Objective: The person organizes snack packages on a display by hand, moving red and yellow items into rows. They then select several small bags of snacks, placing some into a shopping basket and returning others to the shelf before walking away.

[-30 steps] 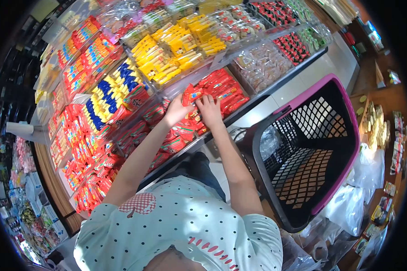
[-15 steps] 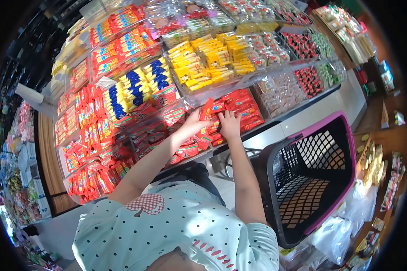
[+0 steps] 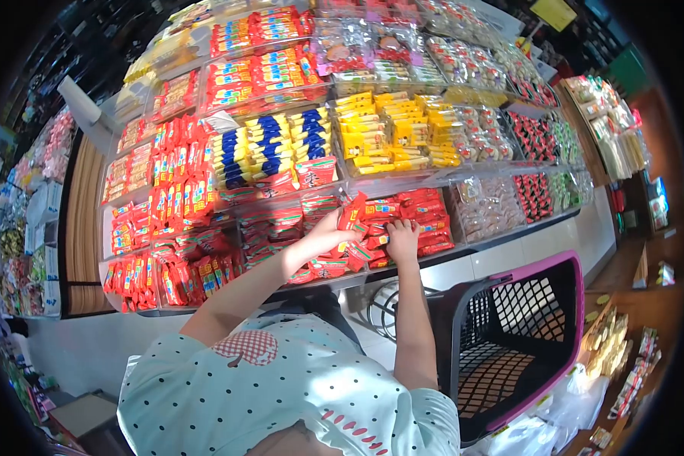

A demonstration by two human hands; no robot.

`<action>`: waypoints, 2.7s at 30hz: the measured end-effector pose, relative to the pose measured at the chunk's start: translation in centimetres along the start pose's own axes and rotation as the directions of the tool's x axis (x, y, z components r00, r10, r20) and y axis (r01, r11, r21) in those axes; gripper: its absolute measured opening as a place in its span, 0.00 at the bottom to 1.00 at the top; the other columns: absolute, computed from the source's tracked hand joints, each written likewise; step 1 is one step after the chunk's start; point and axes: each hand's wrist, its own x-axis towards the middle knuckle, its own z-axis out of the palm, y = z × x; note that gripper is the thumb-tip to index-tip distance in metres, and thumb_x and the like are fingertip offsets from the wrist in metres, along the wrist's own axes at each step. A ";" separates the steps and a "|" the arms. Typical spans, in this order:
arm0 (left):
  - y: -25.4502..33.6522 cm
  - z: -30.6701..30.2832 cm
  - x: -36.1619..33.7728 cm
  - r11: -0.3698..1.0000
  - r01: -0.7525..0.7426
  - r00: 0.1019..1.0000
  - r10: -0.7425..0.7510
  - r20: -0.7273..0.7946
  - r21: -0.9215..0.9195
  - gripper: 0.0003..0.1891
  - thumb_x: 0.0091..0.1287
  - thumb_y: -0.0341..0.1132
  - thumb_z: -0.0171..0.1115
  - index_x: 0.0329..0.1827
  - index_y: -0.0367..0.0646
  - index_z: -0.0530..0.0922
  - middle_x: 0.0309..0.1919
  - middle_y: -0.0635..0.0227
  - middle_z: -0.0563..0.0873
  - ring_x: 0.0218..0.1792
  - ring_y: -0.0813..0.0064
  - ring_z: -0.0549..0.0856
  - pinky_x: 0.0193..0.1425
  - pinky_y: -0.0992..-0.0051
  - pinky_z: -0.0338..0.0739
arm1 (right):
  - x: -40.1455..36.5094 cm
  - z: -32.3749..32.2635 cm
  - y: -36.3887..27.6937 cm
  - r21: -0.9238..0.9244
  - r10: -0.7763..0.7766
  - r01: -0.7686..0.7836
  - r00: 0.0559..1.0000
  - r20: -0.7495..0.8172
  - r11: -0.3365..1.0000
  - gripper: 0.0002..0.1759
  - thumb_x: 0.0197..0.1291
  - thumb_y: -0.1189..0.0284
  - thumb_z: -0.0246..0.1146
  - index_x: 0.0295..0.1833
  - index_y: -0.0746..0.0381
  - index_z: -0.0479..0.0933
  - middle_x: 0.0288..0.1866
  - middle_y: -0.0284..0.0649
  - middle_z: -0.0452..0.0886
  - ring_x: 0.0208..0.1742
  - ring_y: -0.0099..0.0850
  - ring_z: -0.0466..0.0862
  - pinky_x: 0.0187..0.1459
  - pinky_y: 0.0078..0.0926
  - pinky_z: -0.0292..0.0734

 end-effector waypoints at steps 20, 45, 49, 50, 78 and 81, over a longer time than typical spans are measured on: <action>18.6 -24.1 -4.6 0.282 -0.062 0.645 0.743 -0.177 0.957 0.23 0.61 0.37 0.64 0.57 0.37 0.71 0.39 0.50 0.82 0.46 0.54 0.80 0.50 0.61 0.73 | 23.6 -17.8 -9.9 0.415 0.026 0.317 0.767 -0.641 0.853 0.27 0.42 0.79 0.66 0.54 0.60 0.75 0.47 0.43 0.81 0.50 0.41 0.79 0.54 0.37 0.67; 15.8 -39.9 14.9 -0.120 0.346 0.792 0.569 -0.221 0.931 0.21 0.58 0.33 0.59 0.56 0.43 0.70 0.50 0.59 0.76 0.57 0.62 0.74 0.59 0.57 0.67 | 49.8 -13.0 -17.7 0.081 -0.311 0.328 0.934 -0.176 0.941 0.30 0.49 0.69 0.63 0.62 0.53 0.69 0.54 0.49 0.74 0.62 0.46 0.70 0.64 0.56 0.58; 16.0 -39.9 14.1 0.015 0.332 0.838 0.454 -0.302 0.943 0.34 0.57 0.47 0.64 0.65 0.41 0.65 0.66 0.53 0.65 0.70 0.60 0.61 0.70 0.52 0.55 | 48.2 -13.4 -17.9 0.098 -0.261 0.256 0.965 0.034 0.962 0.41 0.54 0.52 0.61 0.72 0.50 0.57 0.69 0.54 0.58 0.73 0.49 0.54 0.71 0.56 0.45; 16.2 -39.8 14.1 0.010 0.328 0.838 0.458 -0.296 0.945 0.34 0.57 0.47 0.64 0.65 0.41 0.65 0.66 0.53 0.65 0.70 0.60 0.61 0.70 0.52 0.55 | 47.9 -13.1 -18.0 0.097 -0.257 0.253 0.966 0.028 0.963 0.41 0.54 0.52 0.61 0.72 0.50 0.57 0.69 0.54 0.58 0.73 0.49 0.54 0.71 0.56 0.45; 14.9 -38.1 13.2 -0.180 0.296 0.869 0.457 -0.187 0.938 0.28 0.70 0.47 0.48 0.71 0.49 0.59 0.70 0.61 0.63 0.72 0.61 0.58 0.73 0.52 0.50 | 48.6 -10.0 -17.7 0.113 -0.391 0.422 0.893 -0.224 0.899 0.27 0.64 0.57 0.54 0.65 0.59 0.64 0.71 0.45 0.62 0.72 0.48 0.59 0.68 0.51 0.57; 15.2 -37.9 13.2 -0.142 0.331 0.849 0.476 -0.228 0.933 0.27 0.70 0.44 0.49 0.70 0.47 0.61 0.69 0.61 0.65 0.71 0.61 0.60 0.73 0.53 0.52 | 48.8 -9.8 -17.7 0.135 -0.393 0.444 0.872 -0.292 0.886 0.23 0.62 0.60 0.57 0.58 0.60 0.68 0.68 0.45 0.66 0.70 0.48 0.63 0.65 0.53 0.61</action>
